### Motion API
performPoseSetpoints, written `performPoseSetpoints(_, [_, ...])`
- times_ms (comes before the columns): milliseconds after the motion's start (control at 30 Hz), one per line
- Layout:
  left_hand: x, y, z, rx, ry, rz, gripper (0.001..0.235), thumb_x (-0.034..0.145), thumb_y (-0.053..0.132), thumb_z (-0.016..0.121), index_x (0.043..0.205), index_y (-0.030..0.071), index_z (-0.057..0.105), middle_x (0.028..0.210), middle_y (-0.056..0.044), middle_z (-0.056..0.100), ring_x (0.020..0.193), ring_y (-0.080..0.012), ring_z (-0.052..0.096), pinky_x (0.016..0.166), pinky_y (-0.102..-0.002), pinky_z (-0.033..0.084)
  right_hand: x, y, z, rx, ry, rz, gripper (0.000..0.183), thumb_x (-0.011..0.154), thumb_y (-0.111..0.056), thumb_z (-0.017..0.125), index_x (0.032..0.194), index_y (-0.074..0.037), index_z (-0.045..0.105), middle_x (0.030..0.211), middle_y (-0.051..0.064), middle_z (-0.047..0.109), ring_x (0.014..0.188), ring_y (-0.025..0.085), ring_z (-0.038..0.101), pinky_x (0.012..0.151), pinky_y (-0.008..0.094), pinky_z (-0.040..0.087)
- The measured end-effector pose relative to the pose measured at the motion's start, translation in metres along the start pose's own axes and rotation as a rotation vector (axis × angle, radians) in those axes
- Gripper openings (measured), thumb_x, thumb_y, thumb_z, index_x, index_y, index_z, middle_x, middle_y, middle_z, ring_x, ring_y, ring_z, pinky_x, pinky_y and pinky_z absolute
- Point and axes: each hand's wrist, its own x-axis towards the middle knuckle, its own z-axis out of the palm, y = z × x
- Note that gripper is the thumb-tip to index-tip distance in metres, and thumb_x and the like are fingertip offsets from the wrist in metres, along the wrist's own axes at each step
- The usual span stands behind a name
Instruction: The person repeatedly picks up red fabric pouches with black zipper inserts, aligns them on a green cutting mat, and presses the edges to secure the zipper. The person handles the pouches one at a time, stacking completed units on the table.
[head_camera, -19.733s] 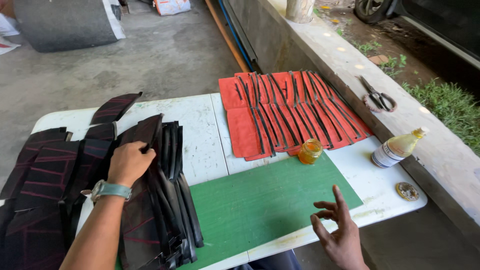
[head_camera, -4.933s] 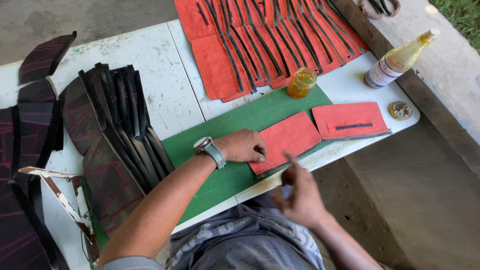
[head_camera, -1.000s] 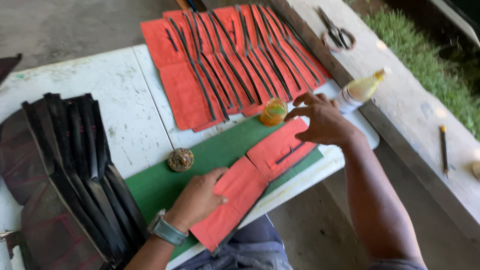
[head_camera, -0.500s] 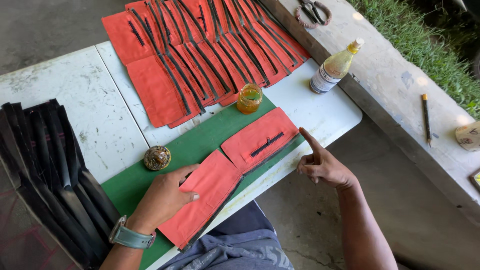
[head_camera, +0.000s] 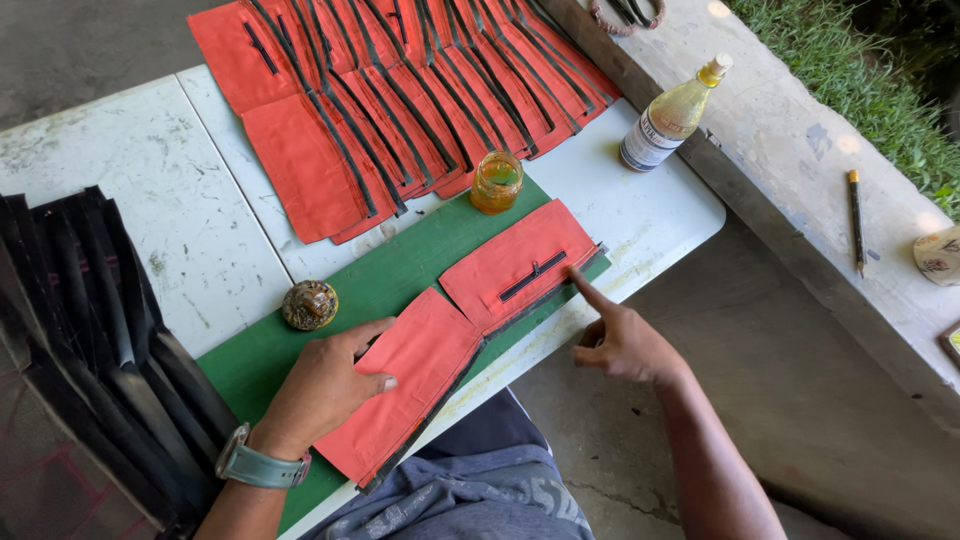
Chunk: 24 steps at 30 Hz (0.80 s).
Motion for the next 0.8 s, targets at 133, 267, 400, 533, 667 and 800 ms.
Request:
performPoseSetpoints(133, [-0.003, -0.001, 0.0, -0.015, 0.02, 0.04, 0.073, 0.071, 0.016, 0.087, 0.138, 0.009, 0.06, 0.134, -0.018, 0.065, 0.124, -0.0314, 0.064, 0.102, -0.036, 0.052, -0.017, -0.027, 0.022, -0.162, 0.018, 0.039, 0.113, 0.071, -0.008, 0.069, 0.163, -0.037, 0.009, 0.075, 0.015, 0.077, 0.068, 0.025, 0.075, 0.077, 0.039, 0.06])
performPoseSetpoints(267, [-0.004, -0.001, 0.0, -0.006, 0.029, 0.064, 0.07, 0.07, 0.015, 0.087, 0.135, 0.007, 0.061, 0.132, -0.018, 0.066, 0.122, -0.0318, 0.065, 0.102, -0.036, 0.052, -0.025, -0.038, 0.043, -0.318, 0.043, 0.003, 0.115, 0.069, -0.011, 0.068, 0.165, -0.037, 0.011, 0.075, 0.016, 0.076, 0.071, 0.032, 0.075, 0.076, 0.043, 0.059])
performPoseSetpoints(400, [-0.004, -0.003, -0.001, -0.047, 0.042, 0.098, 0.07, 0.071, 0.012, 0.086, 0.135, 0.004, 0.06, 0.132, -0.02, 0.066, 0.121, -0.0323, 0.066, 0.1, -0.037, 0.053, -0.029, -0.048, 0.076, -0.629, 0.079, -0.064, 0.104, 0.075, -0.015, 0.063, 0.165, -0.028, 0.012, 0.065, 0.021, 0.068, 0.065, 0.039, 0.069, 0.067, 0.051, 0.055])
performPoseSetpoints(533, [-0.007, -0.003, -0.001, -0.058, 0.045, 0.112, 0.069, 0.071, 0.012, 0.086, 0.134, 0.004, 0.061, 0.131, -0.019, 0.066, 0.12, -0.0319, 0.066, 0.099, -0.037, 0.053, -0.03, -0.052, 0.088, -0.702, 0.073, -0.177, 0.095, 0.077, -0.016, 0.058, 0.163, -0.03, 0.019, 0.06, 0.016, 0.065, 0.058, 0.036, 0.068, 0.06, 0.051, 0.055])
performPoseSetpoints(667, [-0.007, -0.002, -0.004, -0.06, 0.046, 0.107, 0.071, 0.07, 0.012, 0.087, 0.135, 0.005, 0.061, 0.129, -0.02, 0.067, 0.12, -0.0313, 0.066, 0.1, -0.036, 0.053, -0.019, -0.039, 0.058, -0.716, 0.189, -0.098, 0.091, 0.079, -0.023, 0.062, 0.159, -0.039, 0.024, 0.062, 0.016, 0.064, 0.059, 0.035, 0.068, 0.059, 0.049, 0.057])
performPoseSetpoints(800, [-0.006, -0.002, -0.002, -0.067, 0.039, 0.092, 0.07, 0.071, 0.013, 0.086, 0.135, 0.005, 0.061, 0.131, -0.019, 0.067, 0.118, -0.0311, 0.068, 0.099, -0.036, 0.054, -0.008, -0.02, 0.039, -0.781, 0.261, -0.017, 0.089, 0.082, -0.026, 0.062, 0.161, -0.04, 0.023, 0.06, 0.018, 0.065, 0.058, 0.034, 0.069, 0.063, 0.048, 0.057])
